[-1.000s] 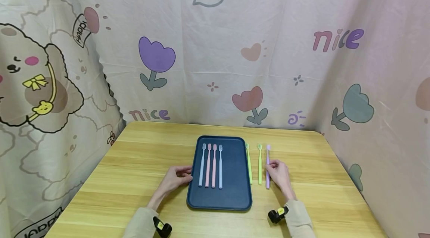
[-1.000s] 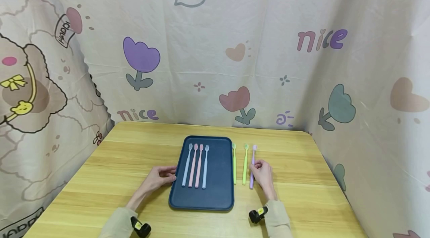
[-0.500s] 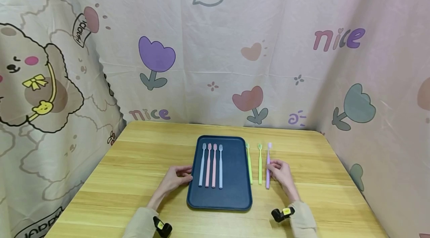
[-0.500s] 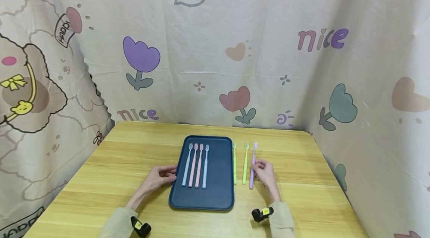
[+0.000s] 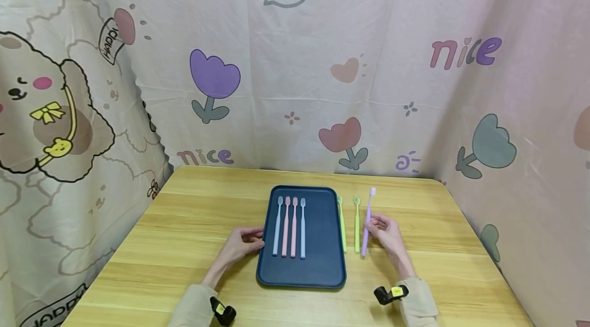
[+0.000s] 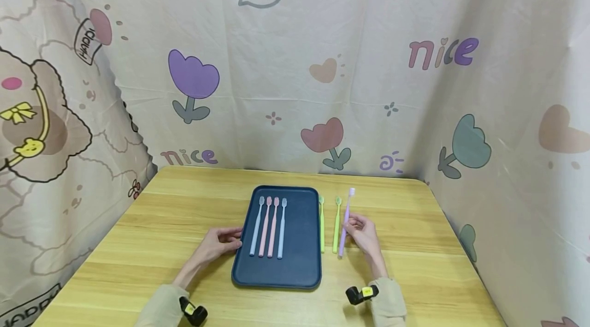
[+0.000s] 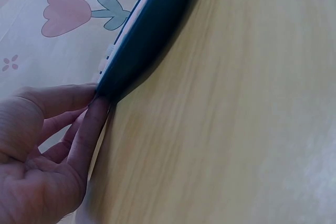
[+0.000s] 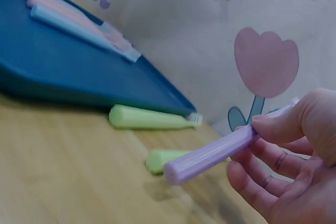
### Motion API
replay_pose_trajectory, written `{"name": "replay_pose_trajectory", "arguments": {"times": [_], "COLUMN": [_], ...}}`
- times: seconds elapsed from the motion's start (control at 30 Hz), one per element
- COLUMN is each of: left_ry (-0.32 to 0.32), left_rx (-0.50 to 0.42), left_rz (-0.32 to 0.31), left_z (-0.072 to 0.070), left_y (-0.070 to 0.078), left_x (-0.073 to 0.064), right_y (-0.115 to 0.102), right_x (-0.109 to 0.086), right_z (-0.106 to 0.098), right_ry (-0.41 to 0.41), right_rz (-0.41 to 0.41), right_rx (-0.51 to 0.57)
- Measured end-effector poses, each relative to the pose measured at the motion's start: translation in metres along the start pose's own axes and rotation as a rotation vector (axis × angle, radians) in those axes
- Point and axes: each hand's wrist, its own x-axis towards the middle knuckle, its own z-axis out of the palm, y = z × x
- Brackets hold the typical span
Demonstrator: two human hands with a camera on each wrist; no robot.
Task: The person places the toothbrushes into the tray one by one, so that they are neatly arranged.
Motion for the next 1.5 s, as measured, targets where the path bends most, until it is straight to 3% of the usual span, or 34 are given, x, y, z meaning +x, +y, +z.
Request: {"name": "replay_pose_trajectory", "arguments": {"times": [0.23,0.6,0.83,1.07,1.5], "left_ry": [0.005,0.010,0.006,0.002,0.009], "left_rx": [0.009,0.009,0.013,0.012,0.012], "left_rz": [-0.001,-0.007,-0.004,0.003,-0.001], "left_z": [0.000,0.001,0.000,0.000,0.000], "left_y": [0.000,-0.001,-0.001,-0.001,0.001], "left_x": [0.000,0.001,0.000,0.000,-0.001], "right_y": [-0.014,-0.022,-0.025,-0.021,-0.020], "right_x": [-0.004,-0.006,-0.006,-0.002,0.004], "right_z": [0.014,0.045,0.064,0.083,0.106], "right_ry": [-0.026,-0.142,-0.178,-0.198,-0.187], "right_rz": [-0.003,-0.001,0.011,-0.045,-0.073], "right_rx": [0.009,0.067,0.020,-0.037,-0.152]}}
